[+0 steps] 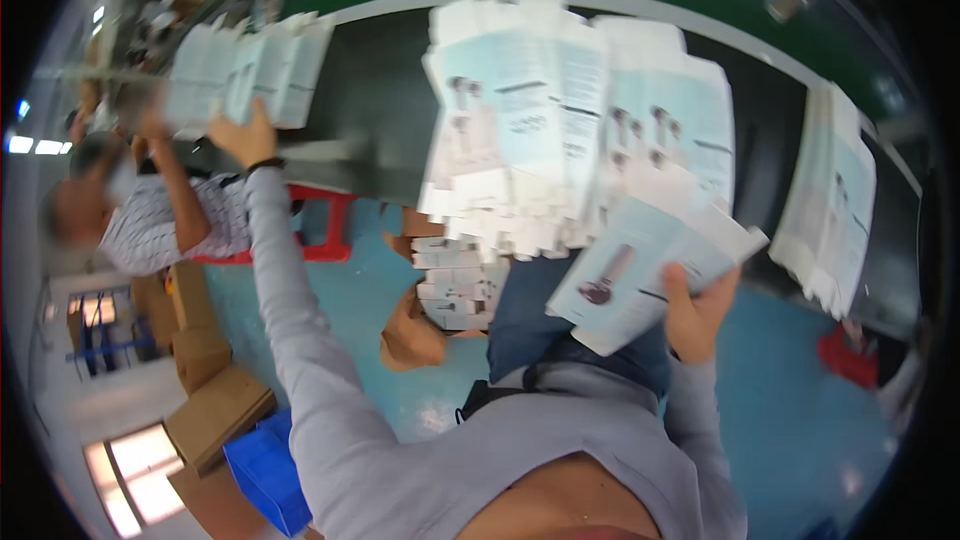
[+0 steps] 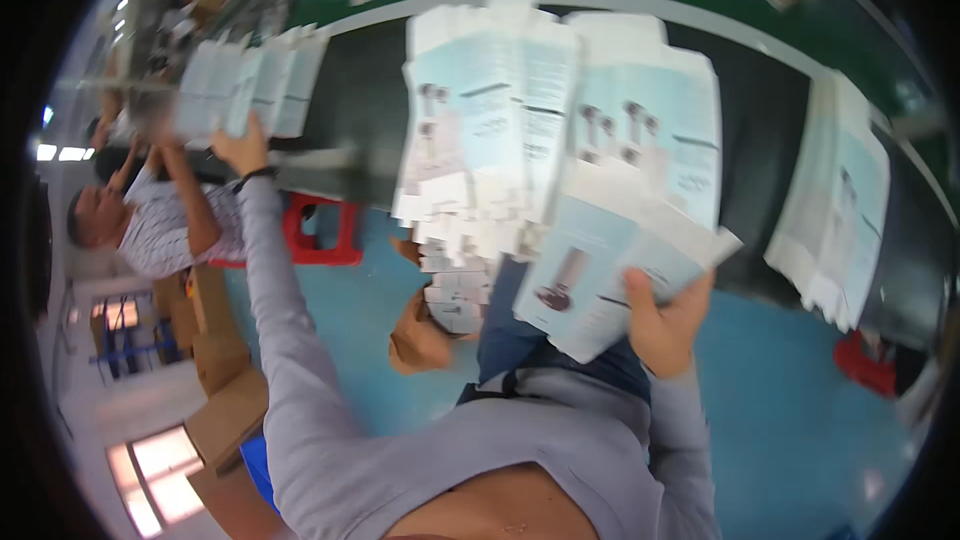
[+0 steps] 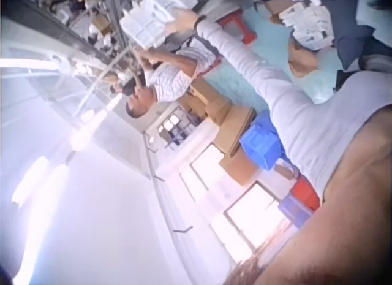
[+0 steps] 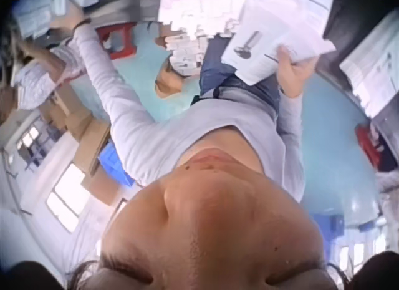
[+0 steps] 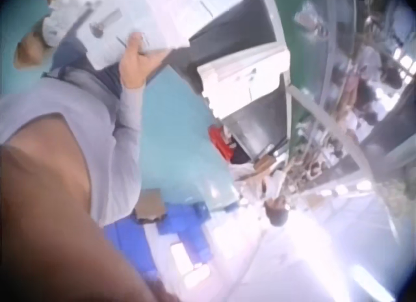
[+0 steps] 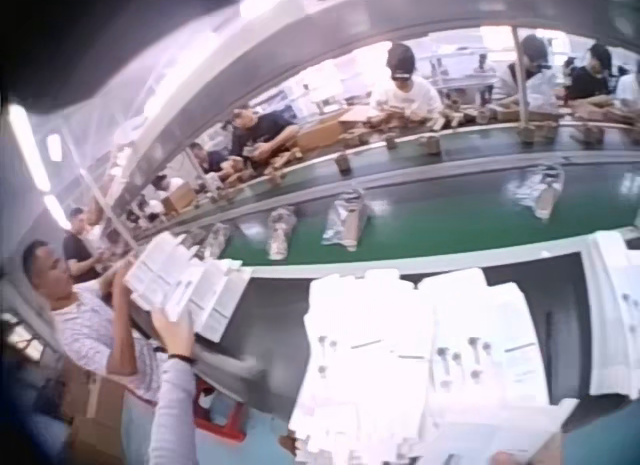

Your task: Folding and assembling cardboard product boxes at an assembly line.

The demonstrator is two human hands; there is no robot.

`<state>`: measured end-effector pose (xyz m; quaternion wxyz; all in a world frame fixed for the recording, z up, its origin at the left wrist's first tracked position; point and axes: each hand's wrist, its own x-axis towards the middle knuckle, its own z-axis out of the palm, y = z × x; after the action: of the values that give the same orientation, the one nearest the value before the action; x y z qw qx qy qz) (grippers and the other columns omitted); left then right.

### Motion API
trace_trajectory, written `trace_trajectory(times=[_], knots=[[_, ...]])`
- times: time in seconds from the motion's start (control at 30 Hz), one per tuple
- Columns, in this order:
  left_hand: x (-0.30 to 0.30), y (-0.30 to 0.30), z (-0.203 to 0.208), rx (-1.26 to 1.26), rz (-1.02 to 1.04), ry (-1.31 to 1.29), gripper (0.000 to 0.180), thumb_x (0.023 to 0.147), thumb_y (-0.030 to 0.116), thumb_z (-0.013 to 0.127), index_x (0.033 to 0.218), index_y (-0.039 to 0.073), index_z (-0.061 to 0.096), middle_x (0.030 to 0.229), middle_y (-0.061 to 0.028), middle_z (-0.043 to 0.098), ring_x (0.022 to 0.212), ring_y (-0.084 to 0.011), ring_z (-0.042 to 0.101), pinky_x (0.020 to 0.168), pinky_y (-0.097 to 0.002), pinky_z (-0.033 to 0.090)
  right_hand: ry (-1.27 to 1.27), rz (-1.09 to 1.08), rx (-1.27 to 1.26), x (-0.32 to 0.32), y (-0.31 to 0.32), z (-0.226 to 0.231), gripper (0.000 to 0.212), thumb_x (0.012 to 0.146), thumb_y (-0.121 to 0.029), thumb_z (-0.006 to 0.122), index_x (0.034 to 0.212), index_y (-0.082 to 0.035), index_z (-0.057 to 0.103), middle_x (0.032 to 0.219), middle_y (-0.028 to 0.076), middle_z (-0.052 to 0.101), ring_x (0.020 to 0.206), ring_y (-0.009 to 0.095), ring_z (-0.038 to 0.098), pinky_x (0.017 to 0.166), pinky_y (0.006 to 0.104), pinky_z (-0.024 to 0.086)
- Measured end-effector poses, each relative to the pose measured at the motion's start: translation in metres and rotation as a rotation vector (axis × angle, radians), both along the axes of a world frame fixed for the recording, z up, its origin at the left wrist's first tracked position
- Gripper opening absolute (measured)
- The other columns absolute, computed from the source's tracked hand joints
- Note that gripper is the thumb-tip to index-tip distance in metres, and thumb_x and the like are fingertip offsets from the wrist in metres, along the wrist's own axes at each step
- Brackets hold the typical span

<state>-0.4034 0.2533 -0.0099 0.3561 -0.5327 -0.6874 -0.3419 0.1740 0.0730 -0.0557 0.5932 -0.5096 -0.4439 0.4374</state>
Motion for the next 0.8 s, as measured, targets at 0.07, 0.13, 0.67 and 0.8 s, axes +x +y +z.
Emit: trace_trajectory(times=[0.07, 0.13, 0.67, 0.8], knots=[[0.101, -0.025, 0.023, 0.013, -0.358, -0.429, 0.056, 0.078, 0.016, 0.067, 0.123, -0.003, 0.04, 0.121, -0.0205, 0.046, 0.113, -0.0271, 0.045, 0.091, -0.0385, 0.038, 0.068, 0.038, 0.004, -0.003, 0.003, 0.007, 0.057, 0.079, -0.01, 0.065, 0.123, 0.002, 0.032, 0.113, 0.011, 0.049, 0.1, 0.015, 0.049, 0.086, 0.0292, 0.04], [0.194, -0.07, 0.032, -0.186, -0.803, -0.756, 0.058, 0.083, 0.007, 0.059, 0.132, 0.001, 0.028, 0.118, -0.0167, 0.05, 0.105, -0.0227, 0.053, 0.086, -0.0322, 0.043, 0.089, 0.032, 0.005, -0.004, 0.004, 0.007, 0.057, 0.079, -0.01, 0.065, 0.123, 0.002, 0.031, 0.112, 0.011, 0.049, 0.099, 0.015, 0.05, 0.085, 0.0294, 0.041], [0.385, -0.208, -0.041, -1.201, -1.761, -1.656, 0.111, 0.049, 0.031, 0.087, 0.135, -0.001, 0.025, 0.13, -0.0126, 0.039, 0.119, -0.0223, 0.038, 0.097, -0.0329, 0.032, -0.108, 0.481, 0.213, 0.02, -0.015, 0.003, 0.105, 0.063, -0.033, 0.081, 0.136, 0.0, 0.014, 0.121, 0.014, 0.047, 0.111, 0.02, 0.046, 0.092, 0.0346, 0.035], [0.413, -0.203, -0.021, -0.889, -1.236, -1.598, 0.115, 0.048, 0.026, 0.088, 0.137, 0.0, 0.019, 0.13, -0.0173, 0.038, 0.12, -0.0234, 0.038, 0.097, -0.0343, 0.032, 0.093, 0.422, 0.308, 0.018, -0.011, -0.006, 0.117, 0.061, -0.046, 0.078, 0.139, -0.002, 0.003, 0.13, 0.016, 0.038, 0.119, 0.026, 0.04, 0.097, 0.0365, 0.028]])
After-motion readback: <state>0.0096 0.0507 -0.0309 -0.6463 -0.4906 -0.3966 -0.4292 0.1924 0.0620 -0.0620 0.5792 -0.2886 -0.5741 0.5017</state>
